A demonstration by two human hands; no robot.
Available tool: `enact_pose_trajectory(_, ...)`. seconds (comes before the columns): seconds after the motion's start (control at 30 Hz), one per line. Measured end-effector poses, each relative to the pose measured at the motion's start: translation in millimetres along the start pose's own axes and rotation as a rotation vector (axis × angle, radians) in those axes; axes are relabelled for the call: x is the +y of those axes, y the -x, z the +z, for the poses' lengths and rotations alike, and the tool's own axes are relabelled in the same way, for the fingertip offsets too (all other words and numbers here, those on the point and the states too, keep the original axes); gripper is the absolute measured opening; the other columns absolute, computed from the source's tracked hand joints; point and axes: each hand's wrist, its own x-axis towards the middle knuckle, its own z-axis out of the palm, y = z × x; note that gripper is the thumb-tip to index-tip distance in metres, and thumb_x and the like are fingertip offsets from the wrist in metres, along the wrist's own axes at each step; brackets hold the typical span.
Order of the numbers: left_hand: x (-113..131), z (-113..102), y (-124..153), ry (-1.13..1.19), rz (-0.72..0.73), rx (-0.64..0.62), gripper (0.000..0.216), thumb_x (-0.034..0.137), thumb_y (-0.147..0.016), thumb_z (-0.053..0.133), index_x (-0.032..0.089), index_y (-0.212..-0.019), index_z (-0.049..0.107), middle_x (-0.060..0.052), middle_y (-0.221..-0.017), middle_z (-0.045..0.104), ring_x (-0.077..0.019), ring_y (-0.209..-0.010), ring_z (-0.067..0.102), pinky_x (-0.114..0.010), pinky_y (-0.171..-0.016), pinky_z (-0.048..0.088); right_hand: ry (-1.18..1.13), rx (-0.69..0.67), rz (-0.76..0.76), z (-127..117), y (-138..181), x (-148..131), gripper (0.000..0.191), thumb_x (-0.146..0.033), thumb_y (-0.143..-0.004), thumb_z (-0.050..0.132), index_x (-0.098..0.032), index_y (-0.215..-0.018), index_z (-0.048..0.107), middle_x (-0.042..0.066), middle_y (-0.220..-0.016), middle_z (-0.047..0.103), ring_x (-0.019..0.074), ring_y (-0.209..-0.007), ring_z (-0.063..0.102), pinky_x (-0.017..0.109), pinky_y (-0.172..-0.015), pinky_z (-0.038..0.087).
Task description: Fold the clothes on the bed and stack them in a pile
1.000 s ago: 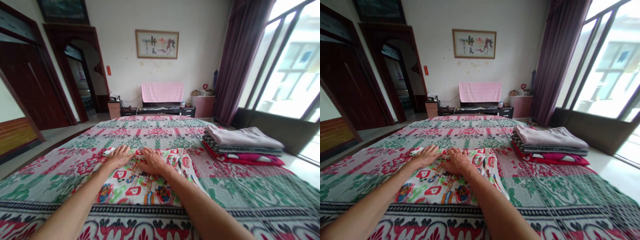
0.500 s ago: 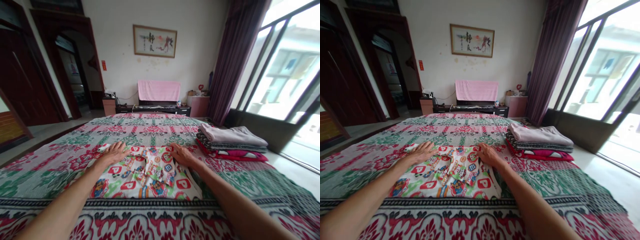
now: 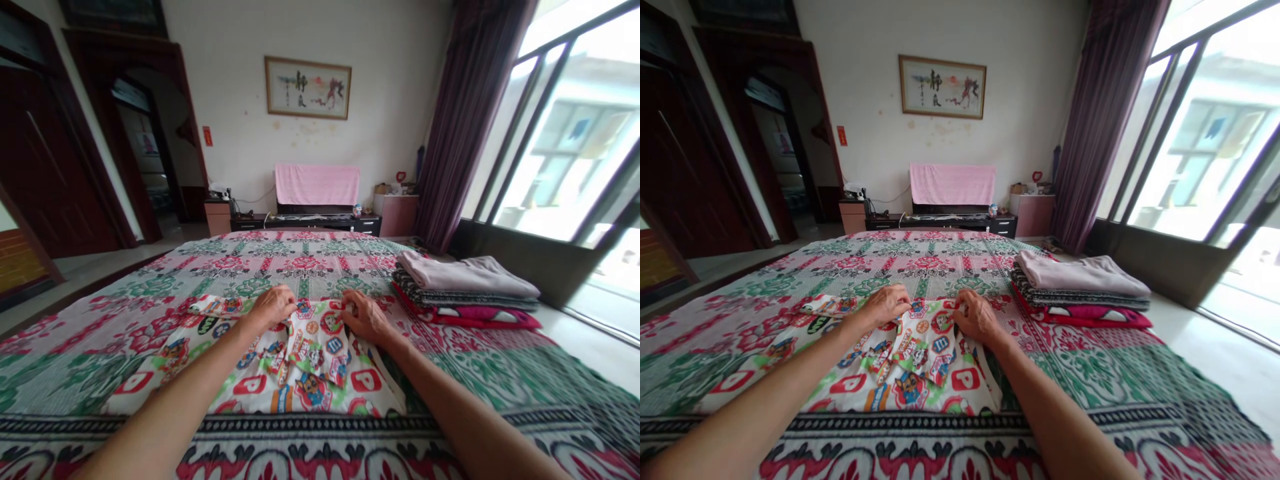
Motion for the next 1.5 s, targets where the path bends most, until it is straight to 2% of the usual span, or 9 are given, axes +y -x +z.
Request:
enact_pose_trajectory(0.33,-1,24,-2,0.007,-0.193,0.128,0.024,0.023,-0.085,0.041,0.019,-0.08,0.064,-0.006,-0.087,0.065,-0.016,-0.083,0.058,-0.026,-0.077,0.042,0.033,-0.032,0.057,2,-1,0,0.023,-0.013,-0.066,0.05,-0.019,-0.087,0.056,0.008,-0.1,0.063,0.0189,-0.087,0.059,0.031,-0.081,0.045)
enact_pose_trajectory(0.53,-20,14,-2,0.131,-0.247,0.151,0.025,0.022,-0.082,0.044,0.02,-0.083,0.069,-0.004,-0.087,0.069,-0.0155,-0.081,0.061,-0.024,-0.072,0.043,0.002,0.029,0.086,-3,-1,-1,0.031,-0.009,-0.064,0.046,-0.019,-0.092,0.056,0.008,-0.101,0.063,0.0199,-0.093,0.059,0.031,-0.084,0.046)
enact_pose_trajectory(0.67,-40,8,4,0.136,-0.311,0.228,0.029,0.022,-0.083,0.042,0.02,-0.095,0.068,-0.004,-0.1,0.068,-0.0156,-0.091,0.061,-0.024,-0.082,0.044,-0.05,0.098,0.017,-4,-4,-12,0.033,-0.011,-0.068,0.046,-0.02,-0.098,0.056,0.008,-0.113,0.06,0.02,-0.103,0.057,0.033,-0.091,0.044)
enact_pose_trajectory(0.83,-35,22,11,0.014,-0.135,0.107,0.031,0.031,-0.087,0.041,0.022,-0.106,0.064,-0.009,-0.117,0.059,-0.0218,-0.108,0.053,-0.033,-0.092,0.04,-0.013,-0.08,-0.135,3,-4,-31,0.032,-0.017,-0.074,0.05,-0.017,-0.105,0.058,0.01,-0.118,0.059,0.0206,-0.11,0.054,0.036,-0.096,0.041)
enact_pose_trajectory(0.97,-27,32,16,-0.059,-0.256,0.067,0.038,0.037,-0.089,0.037,0.027,-0.12,0.055,-0.011,-0.13,0.05,-0.029,-0.119,0.043,-0.047,-0.093,0.036,0.047,-0.216,-0.154,4,0,-35,0.034,-0.024,-0.08,0.05,-0.016,-0.112,0.058,0.012,-0.126,0.055,0.0226,-0.117,0.049,0.041,-0.101,0.035)
enact_pose_trajectory(1.17,-25,24,17,-0.092,-0.28,0.099,0.032,0.035,-0.087,0.04,0.025,-0.111,0.06,-0.01,-0.117,0.056,-0.0257,-0.111,0.047,-0.041,-0.091,0.039,0.093,-0.286,-0.118,-3,1,-35,0.04,-0.03,-0.083,0.048,-0.015,-0.119,0.055,0.013,-0.131,0.051,0.0243,-0.122,0.045,0.043,-0.102,0.035)
enact_pose_trajectory(1.33,-21,16,14,-0.077,-0.058,0.215,0.028,0.026,-0.085,0.041,0.022,-0.099,0.066,-0.005,-0.105,0.06,-0.0174,-0.102,0.053,-0.028,-0.09,0.041,0.098,-0.275,-0.123,-3,1,-35,0.041,-0.031,-0.084,0.047,-0.014,-0.12,0.055,0.013,-0.132,0.051,0.0254,-0.121,0.045,0.043,-0.102,0.036)
enact_pose_trajectory(1.43,-18,17,14,-0.073,-0.02,0.212,0.031,0.028,-0.087,0.04,0.022,-0.078,0.068,-0.004,-0.084,0.061,-0.0156,-0.084,0.055,-0.027,-0.08,0.043,0.09,-0.248,-0.142,0,1,-33,0.04,-0.032,-0.084,0.048,-0.014,-0.118,0.056,0.014,-0.13,0.052,0.0255,-0.119,0.047,0.043,-0.101,0.037)
enact_pose_trajectory(1.5,-18,19,14,-0.07,-0.003,0.178,0.032,0.032,-0.087,0.041,0.021,-0.075,0.068,-0.004,-0.079,0.061,-0.0161,-0.082,0.055,-0.028,-0.079,0.042,0.086,-0.232,-0.15,1,2,-31,0.04,-0.032,-0.083,0.049,-0.014,-0.117,0.057,0.014,-0.129,0.053,0.0257,-0.118,0.049,0.043,-0.1,0.038)
